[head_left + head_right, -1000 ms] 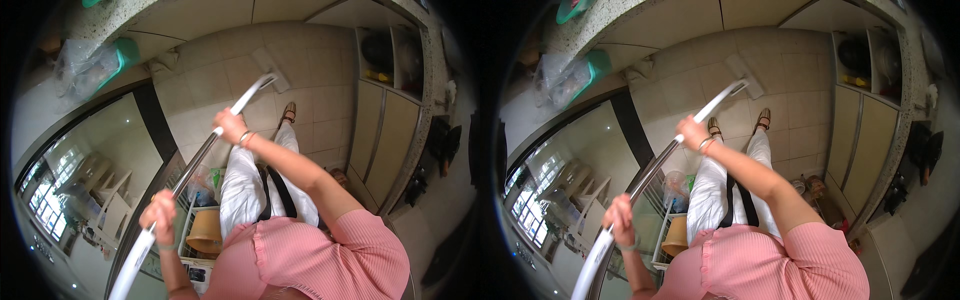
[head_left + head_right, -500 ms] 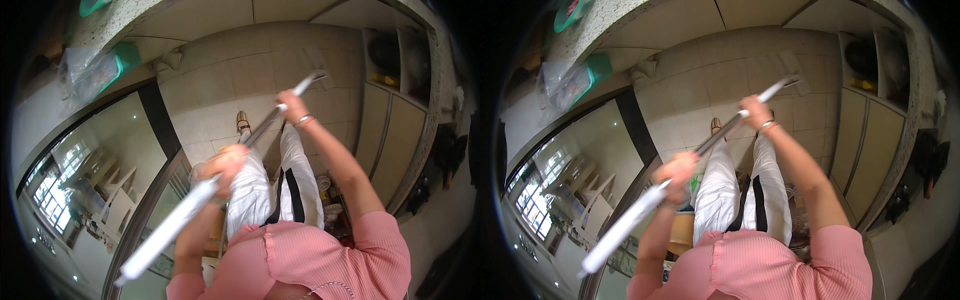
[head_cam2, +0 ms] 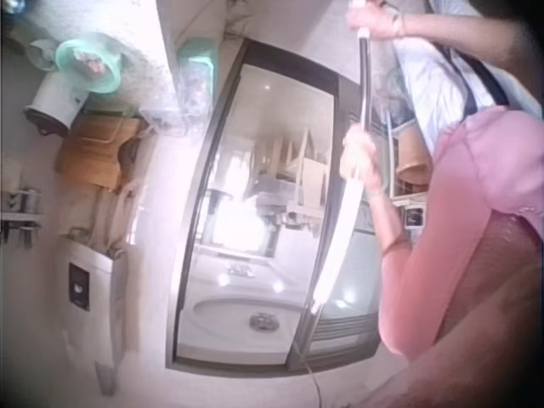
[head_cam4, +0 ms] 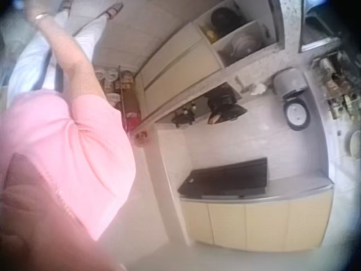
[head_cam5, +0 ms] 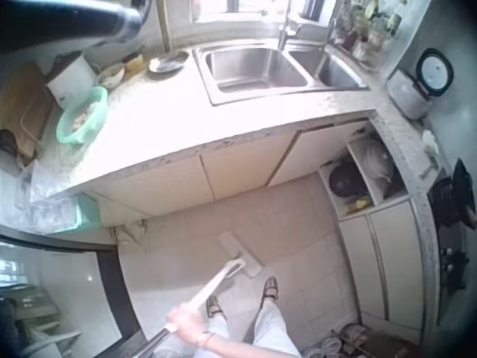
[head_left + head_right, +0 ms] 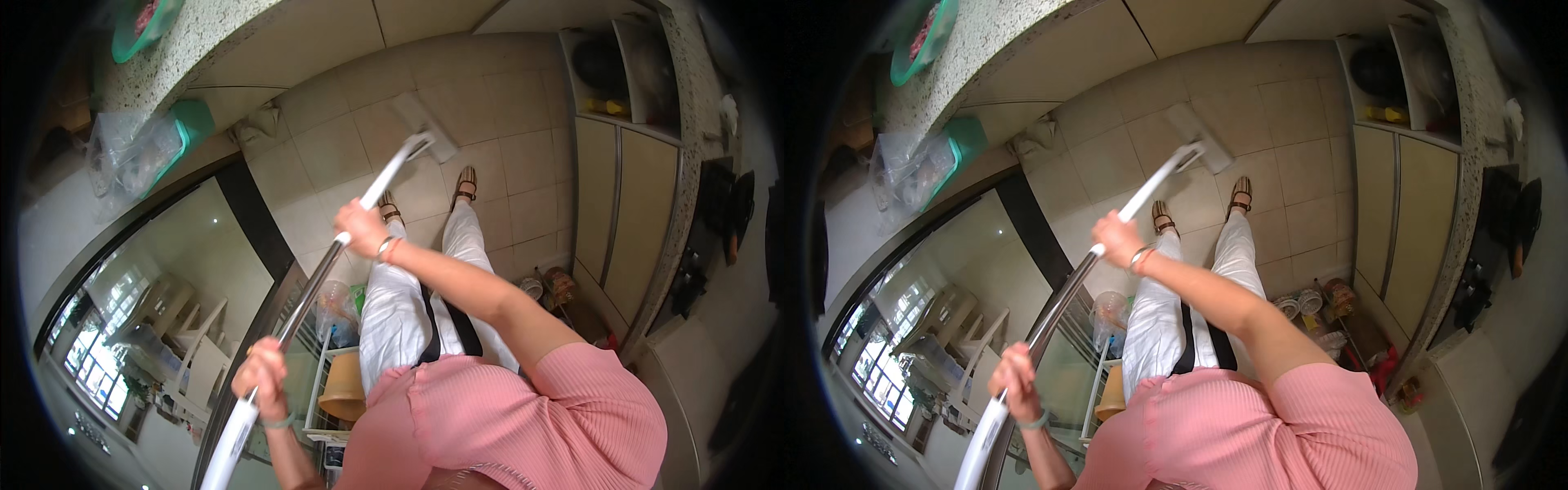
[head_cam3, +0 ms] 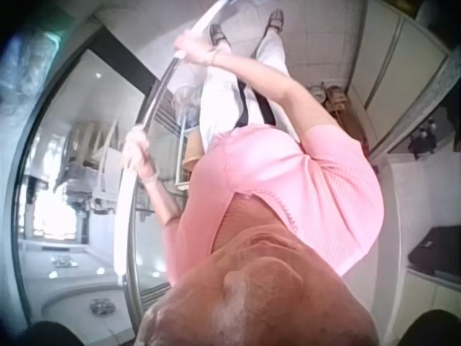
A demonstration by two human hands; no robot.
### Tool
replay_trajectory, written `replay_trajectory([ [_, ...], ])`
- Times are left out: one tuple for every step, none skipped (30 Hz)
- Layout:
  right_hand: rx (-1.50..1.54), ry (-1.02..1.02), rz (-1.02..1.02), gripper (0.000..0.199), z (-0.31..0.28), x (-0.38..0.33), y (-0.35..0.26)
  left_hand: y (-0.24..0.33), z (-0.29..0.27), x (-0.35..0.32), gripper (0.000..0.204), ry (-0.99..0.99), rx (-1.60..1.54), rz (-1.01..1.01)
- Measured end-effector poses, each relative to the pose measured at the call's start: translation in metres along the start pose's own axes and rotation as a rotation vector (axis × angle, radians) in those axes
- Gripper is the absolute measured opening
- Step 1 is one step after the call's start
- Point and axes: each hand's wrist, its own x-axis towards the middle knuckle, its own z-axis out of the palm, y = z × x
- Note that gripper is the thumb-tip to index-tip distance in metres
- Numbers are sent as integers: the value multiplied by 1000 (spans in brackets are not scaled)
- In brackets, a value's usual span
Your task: The person mops the tiled floor in a kitchen and dining area using a flat mop. They move the mop back and forth across the floor, navigating around furniture and kitchen cabinets. The person briefly pauses to pick up a plastic bag from the floor before resuming the mopping task.
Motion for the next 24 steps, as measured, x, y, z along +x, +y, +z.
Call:
replay_trajectory([
  [148, -88, 37, 2, 1, 1, -25, 13, -4, -6, 38, 20, 13, 5],
  [286, -183, 58, 5, -1, 6, -38, 23, -6, -7, 39, 38, 26, 10],
  [294, -222, 14, 6, -3, 8, -41, 20, -11, -9, 39, 64, 6, 39],
  [302, -257, -29, 7, -7, 12, -41, 14, -11, -6, 40, 88, -41, 69],
  [267, -270, -45, 7, -14, 14, -35, 12, -3, -2, 40, 94, -88, 107],
  [236, -288, -61, 8, -17, 16, -27, 9, 3, 3, 40, 101, -132, 138],
  [206, -312, -77, 8, -23, 15, -17, 8, 12, 7, 40, 63, -147, 156],
  [165, -292, -77, 7, -40, 10, -8, 5, 23, 11, 39, 28, -167, 173],
  [175, -227, -86, 4, -49, 3, 13, 0, 38, 16, 38, 20, -200, 185],
  [97, -199, -41, 3, -61, -4, 30, -9, 52, 21, 38, 13, -237, 167],
  [80, -114, 8, 5, -65, -16, 58, -22, 66, 25, 38, -12, -275, 131],
  [71, -76, 8, 7, -75, -26, 90, -36, 87, 36, 38, -98, -312, 147],
  [1, -36, 48, 9, -93, -38, 119, -52, 112, 37, 36, -52, -190, 86],
  [-24, -25, 89, 10, -109, -52, 161, -68, 143, 49, 33, -123, -260, 146],
  [-31, -4, 128, 9, -125, -66, 192, -84, 170, 53, 31, -225, -394, 121],
  [-93, -23, 166, 7, -140, -79, 219, -95, 198, 56, 26, -279, -396, 108],
  [-188, -60, 259, 6, -152, -93, 248, -111, 228, 57, 24, -297, -456, 161],
  [-232, -44, 305, 6, -162, -105, 266, -120, 247, 57, 24, -319, -511, 209],
  [-223, 50, 346, 6, -167, -116, 266, -115, 252, 58, 25, -380, -499, 210],
  [-253, 34, 344, 6, -161, -122, 266, -110, 252, 59, 25, -438, -485, 211],
  [-283, 15, 338, 6, -151, -123, 267, -116, 244, 55, 27, -455, -482, 177],
  [-311, 11, 329, 5, -144, -120, 264, -118, 228, 53, 25, -464, -423, 223],
  [-231, 50, 285, 4, -128, -111, 247, -116, 198, 51, 22, -463, -380, 188],
  [-143, 80, 244, 3, -105, -102, 218, -113, 168, 49, 20, -466, -336, 155],
])
